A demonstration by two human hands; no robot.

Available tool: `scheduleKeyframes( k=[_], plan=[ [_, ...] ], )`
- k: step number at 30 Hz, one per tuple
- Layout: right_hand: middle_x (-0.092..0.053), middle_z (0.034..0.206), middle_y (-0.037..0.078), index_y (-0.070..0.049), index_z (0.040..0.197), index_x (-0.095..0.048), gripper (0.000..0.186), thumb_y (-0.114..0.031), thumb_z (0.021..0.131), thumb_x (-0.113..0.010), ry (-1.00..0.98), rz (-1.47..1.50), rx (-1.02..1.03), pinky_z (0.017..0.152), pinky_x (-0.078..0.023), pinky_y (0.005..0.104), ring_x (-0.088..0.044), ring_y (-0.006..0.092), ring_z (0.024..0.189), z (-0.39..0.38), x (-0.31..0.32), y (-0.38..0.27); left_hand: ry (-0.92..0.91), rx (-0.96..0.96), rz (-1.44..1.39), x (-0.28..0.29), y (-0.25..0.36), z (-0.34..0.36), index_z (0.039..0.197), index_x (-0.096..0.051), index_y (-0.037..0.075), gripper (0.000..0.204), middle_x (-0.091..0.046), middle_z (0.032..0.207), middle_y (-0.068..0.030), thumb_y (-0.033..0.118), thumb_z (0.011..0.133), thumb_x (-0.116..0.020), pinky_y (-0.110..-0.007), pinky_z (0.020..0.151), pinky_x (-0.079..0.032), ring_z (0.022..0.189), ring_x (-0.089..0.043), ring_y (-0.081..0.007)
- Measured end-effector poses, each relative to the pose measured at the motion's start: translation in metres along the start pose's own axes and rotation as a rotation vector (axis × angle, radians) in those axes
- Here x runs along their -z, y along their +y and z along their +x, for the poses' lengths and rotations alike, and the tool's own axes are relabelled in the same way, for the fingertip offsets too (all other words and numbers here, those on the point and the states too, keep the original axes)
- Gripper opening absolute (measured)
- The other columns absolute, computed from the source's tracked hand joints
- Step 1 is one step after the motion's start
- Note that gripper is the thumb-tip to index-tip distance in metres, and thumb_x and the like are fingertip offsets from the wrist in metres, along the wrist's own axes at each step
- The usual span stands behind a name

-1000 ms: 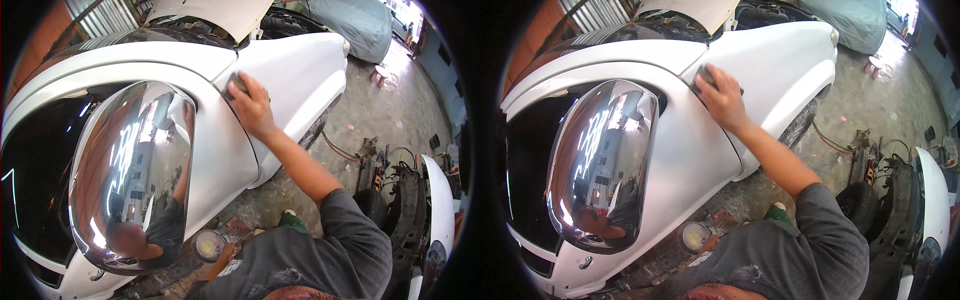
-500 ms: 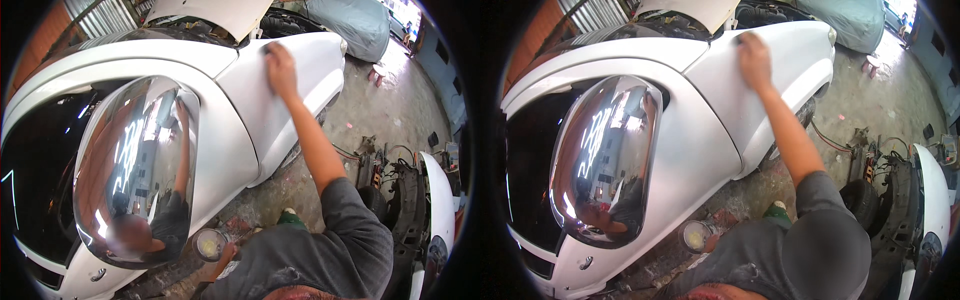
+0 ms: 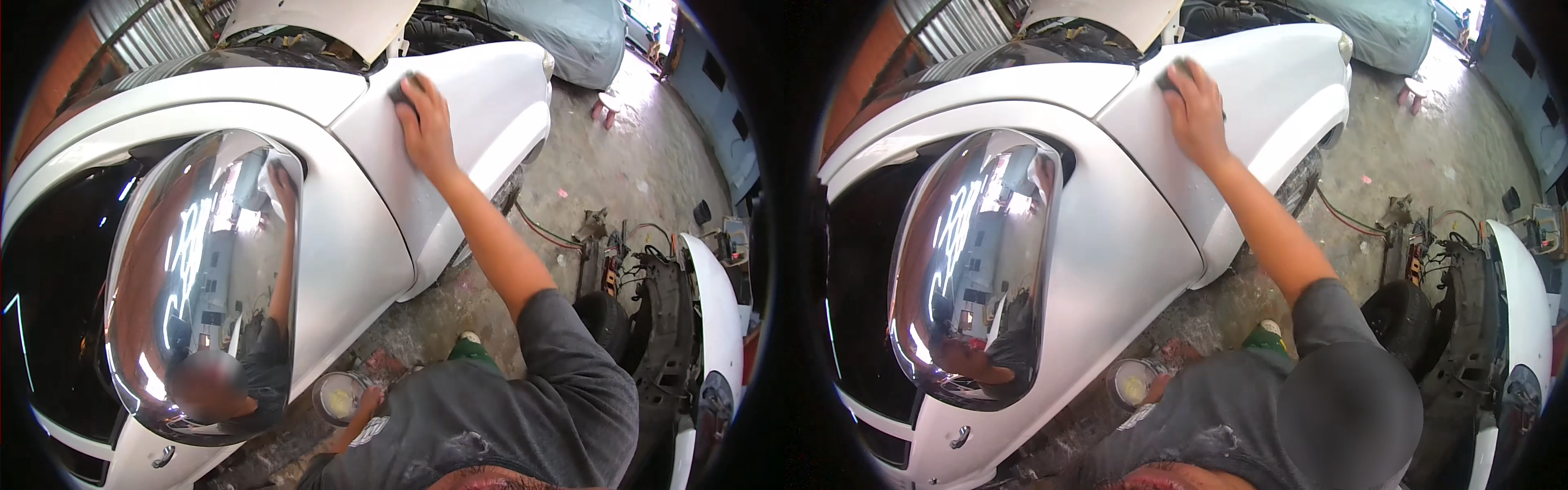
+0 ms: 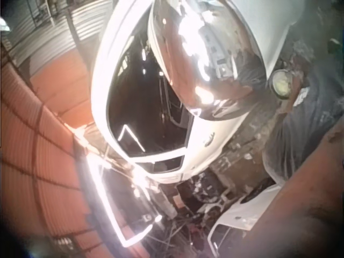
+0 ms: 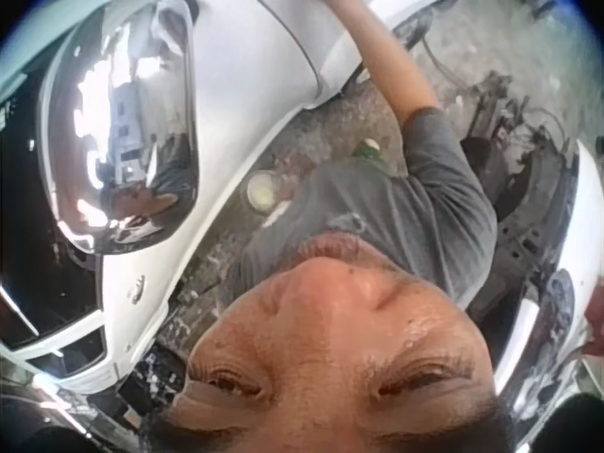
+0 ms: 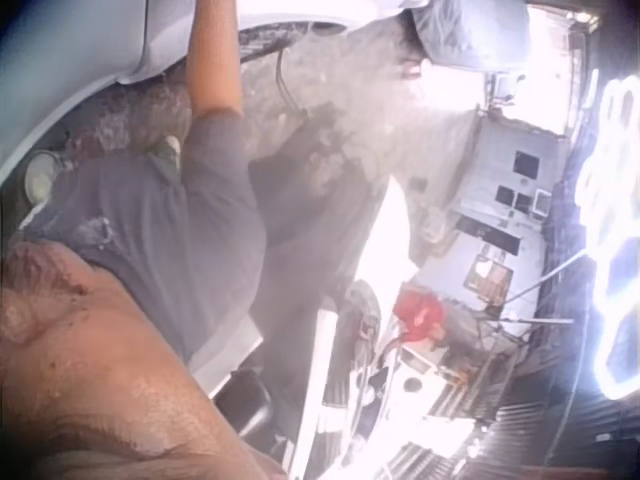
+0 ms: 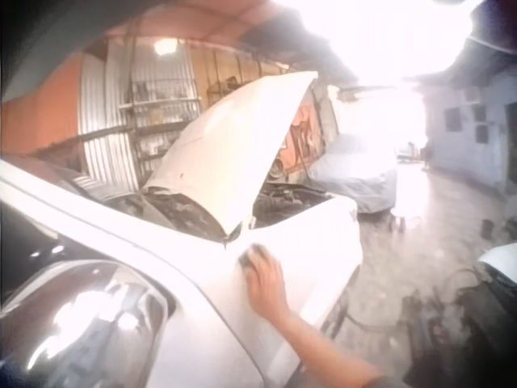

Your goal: The person sands a white vehicle panel by hand using a sanding block, dipping the block and a cloth into a bucket of water to rinse the surface and the tool.

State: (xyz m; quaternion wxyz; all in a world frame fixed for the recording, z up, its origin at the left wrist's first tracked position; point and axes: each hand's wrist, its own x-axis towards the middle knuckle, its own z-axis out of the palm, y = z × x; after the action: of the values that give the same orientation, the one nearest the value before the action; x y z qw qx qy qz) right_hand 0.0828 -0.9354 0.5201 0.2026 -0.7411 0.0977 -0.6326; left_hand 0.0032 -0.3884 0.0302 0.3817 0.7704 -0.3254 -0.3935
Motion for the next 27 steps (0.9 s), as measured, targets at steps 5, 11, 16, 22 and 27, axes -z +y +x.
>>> scheduleKeyframes(
  k=[5,11,16,22,27],
  plan=[
    [-0.051,0.146,0.024,-0.011,0.134,-0.063,0.042,-0.005,0.092,-0.064,0.012,-0.098,0.098,0.107,-0.040,0.0500,-0.051,0.0393,0.132,-0.100,0.001,0.006,0.026,0.336,-0.270,-0.003,0.047,0.015,0.085,-0.059,0.007,0.022,-0.057,0.070,-0.0047,0.023,0.095,-0.049,-0.029,0.052,-0.046,0.055,-0.056,-0.0151],
    [-0.052,0.147,0.017,-0.017,0.130,-0.066,0.054,-0.003,0.079,-0.078,-0.084,-0.091,0.240,0.103,-0.042,0.0472,-0.053,0.0353,0.130,-0.066,0.005,-0.042,0.001,-0.191,0.065,-0.015,-0.019,0.009,0.087,-0.059,0.008,0.019,-0.057,0.073,-0.0039,0.021,0.097,-0.051,-0.028,0.053,-0.046,0.063,-0.059,-0.0145],
    [-0.052,0.146,0.015,-0.018,0.126,-0.068,0.053,-0.005,0.076,-0.081,-0.034,-0.101,0.206,0.102,-0.043,0.0460,-0.053,0.0351,0.130,-0.072,-0.005,-0.045,-0.039,-0.578,0.514,-0.007,-0.020,0.008,0.091,-0.059,0.009,0.019,-0.056,0.071,-0.0027,0.024,0.099,-0.051,-0.030,0.050,-0.045,0.060,-0.056,-0.0152],
    [-0.053,0.145,0.017,-0.018,0.124,-0.070,0.050,-0.007,0.077,-0.081,-0.024,-0.110,0.225,0.097,-0.044,0.0459,-0.055,0.0357,0.120,-0.033,-0.010,-0.058,0.058,0.479,-0.568,-0.028,0.021,-0.007,0.092,-0.057,0.010,0.017,-0.054,0.068,-0.0021,0.025,0.098,-0.051,-0.032,0.044,-0.041,0.053,-0.052,-0.0143],
    [-0.052,0.145,0.017,-0.018,0.125,-0.069,0.049,-0.007,0.079,-0.079,-0.037,-0.076,0.201,0.097,-0.045,0.0461,-0.055,0.0360,0.122,-0.067,-0.021,-0.076,0.026,-0.009,-0.219,-0.028,0.002,-0.034,0.085,-0.060,0.009,0.023,-0.056,0.067,-0.0036,0.025,0.096,-0.049,-0.033,0.044,-0.041,0.054,-0.055,-0.0162]
  ],
)
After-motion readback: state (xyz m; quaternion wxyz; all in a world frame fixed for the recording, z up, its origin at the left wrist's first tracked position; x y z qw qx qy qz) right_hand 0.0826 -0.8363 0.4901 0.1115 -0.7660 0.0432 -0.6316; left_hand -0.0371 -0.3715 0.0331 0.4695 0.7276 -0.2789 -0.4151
